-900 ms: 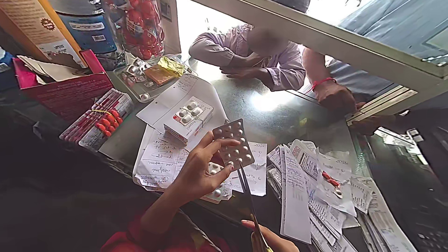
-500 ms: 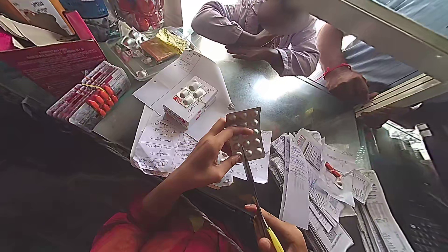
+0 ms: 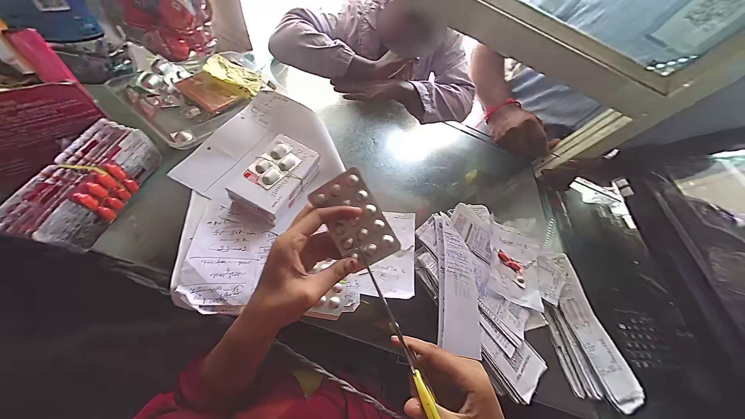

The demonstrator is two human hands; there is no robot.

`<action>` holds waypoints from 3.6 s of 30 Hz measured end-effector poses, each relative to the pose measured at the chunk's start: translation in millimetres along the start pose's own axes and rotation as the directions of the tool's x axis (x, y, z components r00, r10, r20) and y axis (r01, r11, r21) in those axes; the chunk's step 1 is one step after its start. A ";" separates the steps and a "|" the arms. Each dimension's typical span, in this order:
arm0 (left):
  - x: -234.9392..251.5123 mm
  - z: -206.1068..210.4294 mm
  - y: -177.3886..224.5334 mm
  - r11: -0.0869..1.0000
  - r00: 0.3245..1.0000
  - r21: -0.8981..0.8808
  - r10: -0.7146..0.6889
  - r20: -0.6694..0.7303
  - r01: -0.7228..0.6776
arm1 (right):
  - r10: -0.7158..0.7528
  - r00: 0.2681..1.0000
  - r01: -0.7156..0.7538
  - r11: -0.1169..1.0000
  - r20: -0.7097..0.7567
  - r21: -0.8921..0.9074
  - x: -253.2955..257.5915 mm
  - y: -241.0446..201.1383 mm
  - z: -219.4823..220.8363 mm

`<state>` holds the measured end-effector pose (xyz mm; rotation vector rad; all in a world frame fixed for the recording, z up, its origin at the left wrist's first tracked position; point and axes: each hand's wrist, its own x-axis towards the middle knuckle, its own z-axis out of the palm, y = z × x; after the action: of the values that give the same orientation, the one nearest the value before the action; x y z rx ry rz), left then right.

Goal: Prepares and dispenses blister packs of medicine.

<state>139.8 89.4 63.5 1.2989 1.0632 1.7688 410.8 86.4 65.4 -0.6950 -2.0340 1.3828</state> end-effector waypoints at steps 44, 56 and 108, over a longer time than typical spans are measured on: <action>-28.7 26.4 3.3 0.977 0.993 0.197 0.061 0.096 -0.079 | -0.391 0.781 -0.431 0.228 -0.487 -0.873 22.7 29.4 -141.7; -27.7 22.3 -3.3 0.977 0.994 0.206 0.043 0.100 -0.063 | 0.257 0.805 -0.592 0.398 -0.534 -0.701 35.3 23.0 -161.6; -14.8 -52.5 10.2 0.463 0.848 0.712 0.235 0.476 -0.528 | -0.324 0.927 0.227 0.884 -0.187 -0.408 72.1 -10.6 36.6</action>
<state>92.5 60.9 58.2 2.5072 1.5859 1.2238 333.4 109.7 76.8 -0.6652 -2.1132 0.7018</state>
